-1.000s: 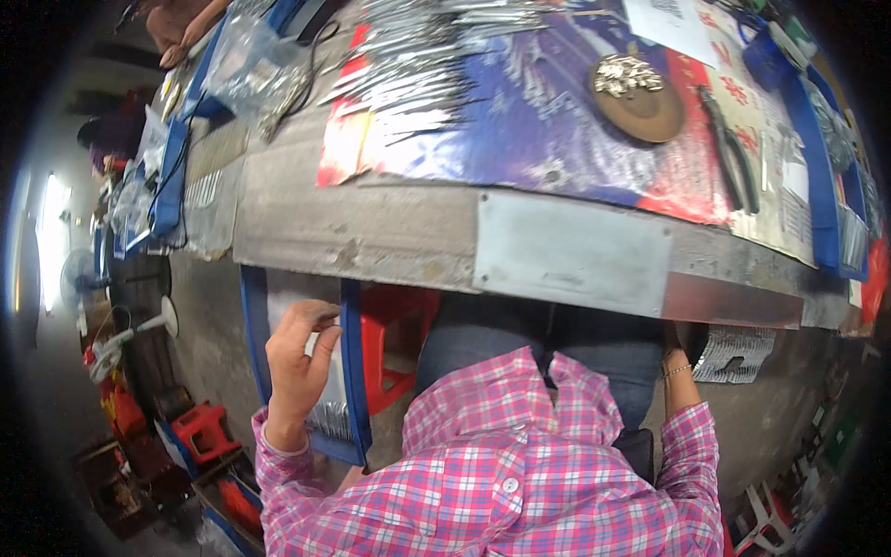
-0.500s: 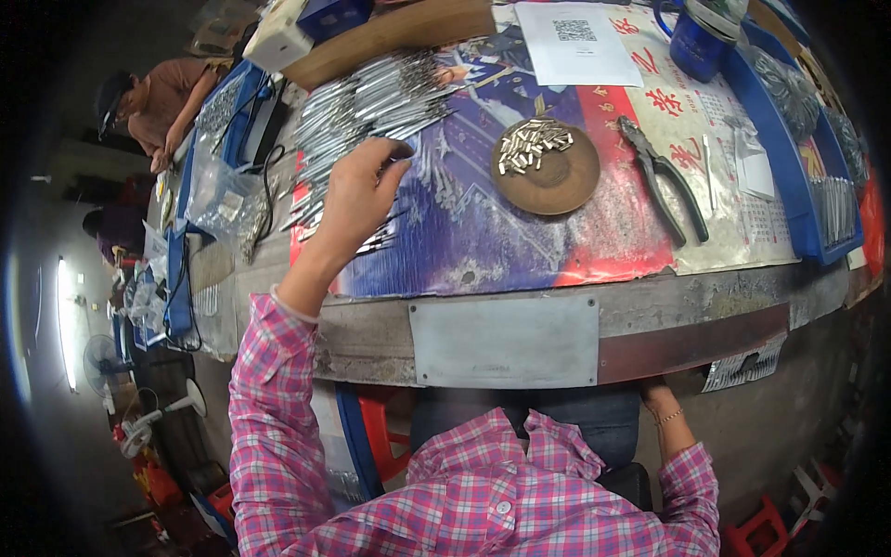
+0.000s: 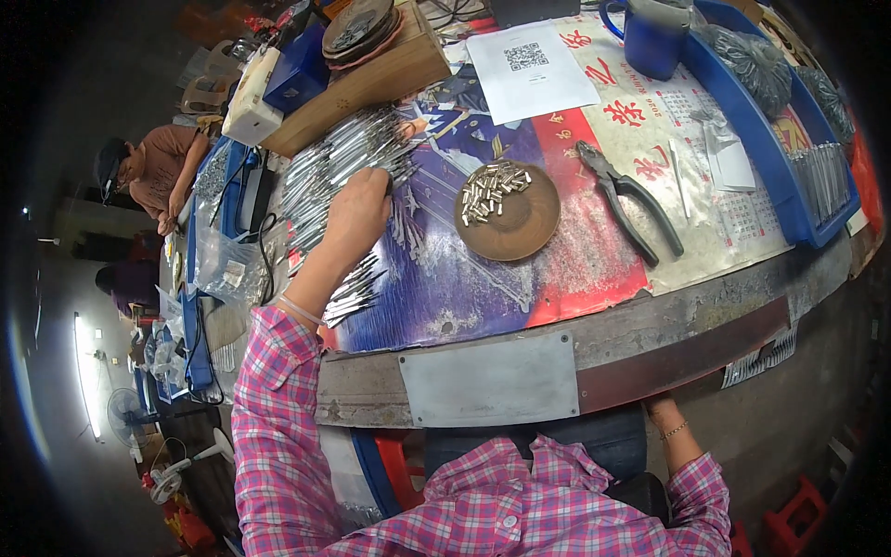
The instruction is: The person assembles metal components by fitting small caps onto metal rods by hand, crimping the joints with pliers, and placing the finished rods into a tray.
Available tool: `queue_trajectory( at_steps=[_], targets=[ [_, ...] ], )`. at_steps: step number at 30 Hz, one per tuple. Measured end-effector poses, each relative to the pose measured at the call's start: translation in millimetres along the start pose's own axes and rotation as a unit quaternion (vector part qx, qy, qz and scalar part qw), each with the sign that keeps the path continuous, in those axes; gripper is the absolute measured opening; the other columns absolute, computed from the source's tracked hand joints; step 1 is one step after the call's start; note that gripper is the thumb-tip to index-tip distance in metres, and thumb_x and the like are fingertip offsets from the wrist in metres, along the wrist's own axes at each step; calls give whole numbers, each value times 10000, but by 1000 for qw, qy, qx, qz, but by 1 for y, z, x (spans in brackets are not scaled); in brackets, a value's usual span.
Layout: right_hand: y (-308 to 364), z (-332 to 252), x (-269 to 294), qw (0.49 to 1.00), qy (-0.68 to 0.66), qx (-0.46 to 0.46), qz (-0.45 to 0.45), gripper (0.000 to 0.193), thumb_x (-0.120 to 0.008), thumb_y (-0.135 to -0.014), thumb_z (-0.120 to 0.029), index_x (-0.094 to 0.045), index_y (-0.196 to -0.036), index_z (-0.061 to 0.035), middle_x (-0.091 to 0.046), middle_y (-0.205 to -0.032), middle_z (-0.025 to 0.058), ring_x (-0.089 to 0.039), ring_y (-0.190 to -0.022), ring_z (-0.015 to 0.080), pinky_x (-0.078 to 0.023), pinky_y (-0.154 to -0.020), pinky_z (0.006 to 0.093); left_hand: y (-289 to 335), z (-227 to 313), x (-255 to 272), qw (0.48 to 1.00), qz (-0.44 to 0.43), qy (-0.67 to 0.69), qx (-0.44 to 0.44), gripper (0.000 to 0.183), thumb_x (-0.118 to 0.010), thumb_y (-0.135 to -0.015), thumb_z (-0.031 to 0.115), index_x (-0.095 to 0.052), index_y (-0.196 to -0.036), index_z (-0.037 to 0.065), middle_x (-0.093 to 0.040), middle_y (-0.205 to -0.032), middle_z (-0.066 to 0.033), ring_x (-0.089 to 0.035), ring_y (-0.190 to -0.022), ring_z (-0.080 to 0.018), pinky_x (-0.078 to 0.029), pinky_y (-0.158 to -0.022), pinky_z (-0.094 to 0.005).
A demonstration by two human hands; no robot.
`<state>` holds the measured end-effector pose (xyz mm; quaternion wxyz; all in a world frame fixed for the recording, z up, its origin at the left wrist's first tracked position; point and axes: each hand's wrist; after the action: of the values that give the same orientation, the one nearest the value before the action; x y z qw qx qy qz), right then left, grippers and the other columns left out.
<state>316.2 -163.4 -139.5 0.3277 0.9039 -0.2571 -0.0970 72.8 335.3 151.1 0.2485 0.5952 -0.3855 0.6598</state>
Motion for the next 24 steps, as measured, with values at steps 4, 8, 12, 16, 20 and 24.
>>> queue_trajectory(
  at_steps=[4,8,12,16,20,24],
  targets=[
    [1,-9,-4,998,53,35,4,416,-531,-897,-249,-457,-1239,-24,-455,-1254,85,-409,-1153,209,-324,-979,322,-5,5,4,997,-33,-45,-47,71,-492,-768,13,-502,-838,22,-550,-829,-168,-578,-827,-320,-487,-694,-397],
    [-1,-21,-13,991,110,71,8,415,-533,-893,-242,-458,-1236,-21,-460,-1247,97,-415,-1151,218,-326,-976,324,-9,12,10,989,-62,-96,-95,96,-483,-798,44,-484,-893,31,-561,-819,-153,-614,-734,-295,-506,-596,-368],
    [-12,-53,-40,980,166,110,14,413,-535,-890,-234,-459,-1233,-17,-466,-1239,109,-421,-1148,226,-329,-973,325,-15,16,5,984,-107,-104,-100,122,-475,-830,73,-455,-946,40,-567,-810,-165,-636,-678,-301,-512,-559,-387],
    [-11,-65,-48,964,223,146,19,412,-537,-887,-227,-461,-1230,-13,-472,-1232,121,-427,-1145,235,-332,-970,327,-22,6,9,981,-145,-64,-112,158,-453,-816,38,-396,-964,34,-561,-817,-210,-607,-751,-365,-492,-624,-426],
    [-9,-75,-52,944,277,178,27,410,-539,-883,-219,-462,-1228,-10,-477,-1225,133,-433,-1143,244,-335,-967,329,-25,6,27,979,-172,-24,-102,160,-439,-829,31,-410,-986,16,-577,-882,-222,-600,-826,-380,-491,-680,-435],
    [-2,-81,-58,919,333,209,26,409,-541,-880,-212,-464,-1225,-6,-483,-1217,145,-438,-1140,252,-337,-964,330,-12,10,69,990,-96,41,-92,190,-454,-783,9,-401,-966,2,-564,-897,-232,-562,-839,-405,-450,-712,-462]
  ],
)
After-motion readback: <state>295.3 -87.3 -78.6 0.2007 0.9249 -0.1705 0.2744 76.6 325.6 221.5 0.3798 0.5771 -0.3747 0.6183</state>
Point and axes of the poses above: each hand's wrist, its own y-axis away from the middle knuckle, its own x-axis out of the back of the hand, z = x × y
